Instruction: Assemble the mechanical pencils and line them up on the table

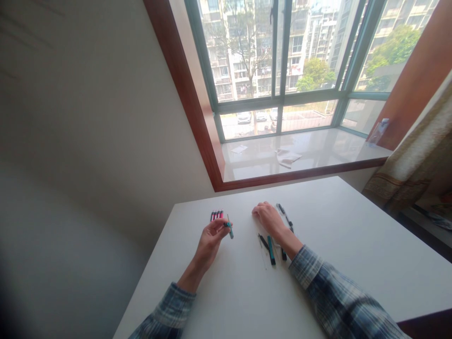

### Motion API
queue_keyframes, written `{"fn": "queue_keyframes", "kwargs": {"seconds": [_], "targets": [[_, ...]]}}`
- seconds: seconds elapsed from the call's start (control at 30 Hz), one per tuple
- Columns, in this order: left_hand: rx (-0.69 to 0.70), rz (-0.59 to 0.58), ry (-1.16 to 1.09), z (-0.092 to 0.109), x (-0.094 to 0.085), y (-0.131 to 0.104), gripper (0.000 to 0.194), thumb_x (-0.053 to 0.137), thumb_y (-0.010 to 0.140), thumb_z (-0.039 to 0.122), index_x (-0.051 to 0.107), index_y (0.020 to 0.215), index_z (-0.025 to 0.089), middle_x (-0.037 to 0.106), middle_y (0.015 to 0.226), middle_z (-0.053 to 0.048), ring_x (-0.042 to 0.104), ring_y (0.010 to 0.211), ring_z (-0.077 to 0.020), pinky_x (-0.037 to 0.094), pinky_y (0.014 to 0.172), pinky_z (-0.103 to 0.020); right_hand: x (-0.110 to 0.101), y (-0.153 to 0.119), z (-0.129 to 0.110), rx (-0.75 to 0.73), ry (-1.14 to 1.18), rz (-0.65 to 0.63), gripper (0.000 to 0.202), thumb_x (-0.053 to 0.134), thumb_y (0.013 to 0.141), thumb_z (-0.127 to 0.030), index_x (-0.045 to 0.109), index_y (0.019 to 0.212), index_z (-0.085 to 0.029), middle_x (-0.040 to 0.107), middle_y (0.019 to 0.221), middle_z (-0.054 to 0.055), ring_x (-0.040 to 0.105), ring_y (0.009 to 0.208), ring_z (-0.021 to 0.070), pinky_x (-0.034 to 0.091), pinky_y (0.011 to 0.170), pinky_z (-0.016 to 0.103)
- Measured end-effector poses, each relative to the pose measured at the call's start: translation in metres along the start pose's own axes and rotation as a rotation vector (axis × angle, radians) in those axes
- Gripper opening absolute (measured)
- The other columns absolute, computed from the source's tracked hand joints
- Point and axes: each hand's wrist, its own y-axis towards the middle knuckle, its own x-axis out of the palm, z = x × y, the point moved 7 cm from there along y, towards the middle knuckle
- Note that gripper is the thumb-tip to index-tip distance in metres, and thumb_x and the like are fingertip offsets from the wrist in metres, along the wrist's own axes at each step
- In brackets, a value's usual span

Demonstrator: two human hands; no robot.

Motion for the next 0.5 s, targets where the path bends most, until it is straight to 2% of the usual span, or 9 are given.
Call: {"fn": "queue_keyframes", "kwargs": {"seconds": [0.13, 0.2, 0.33, 0.5], "targets": [[-0.005, 0.016, -0.009, 0.001, -0.001, 0.000, 0.026, 0.088, 0.070, 0.027, 0.075, 0.091, 0.018, 0.073, 0.092, -0.006, 0.064, 0.090, -0.0184, 0.050, 0.082, -0.029, -0.002, 0.001, 0.004, 0.076, -0.027, 0.062, 0.021, 0.056, 0.099, -0.025, 0.075, 0.107, -0.019, 0.074, 0.100, 0.010, 0.062, 0.096, 0.0237, 0.045, 0.087, 0.031], [-0.005, 0.014, -0.006, 0.001, -0.001, 0.000, 0.026, 0.088, 0.070, 0.028, 0.075, 0.091, 0.018, 0.073, 0.091, -0.006, 0.064, 0.089, -0.0185, 0.050, 0.081, -0.029, 0.002, 0.002, 0.005, 0.119, -0.067, 0.040, 0.022, 0.056, 0.099, -0.027, 0.076, 0.102, -0.019, 0.074, 0.096, 0.011, 0.062, 0.096, 0.0245, 0.044, 0.086, 0.032], [-0.002, 0.017, 0.008, 0.000, -0.001, 0.000, 0.025, 0.087, 0.071, 0.029, 0.075, 0.089, 0.018, 0.074, 0.091, -0.005, 0.064, 0.089, -0.0181, 0.050, 0.080, -0.028, 0.009, 0.004, 0.003, 0.130, -0.079, 0.010, 0.020, 0.058, 0.096, -0.020, 0.075, 0.087, -0.017, 0.073, 0.090, 0.011, 0.063, 0.090, 0.0235, 0.044, 0.083, 0.030], [-0.009, 0.020, 0.015, -0.001, -0.004, 0.000, 0.026, 0.088, 0.070, 0.029, 0.075, 0.090, 0.018, 0.073, 0.090, -0.005, 0.065, 0.090, -0.0190, 0.050, 0.081, -0.029, 0.010, 0.005, -0.001, 0.116, -0.051, 0.010, 0.020, 0.056, 0.094, -0.013, 0.071, 0.082, -0.016, 0.072, 0.087, 0.011, 0.062, 0.087, 0.0231, 0.044, 0.081, 0.030]]}}
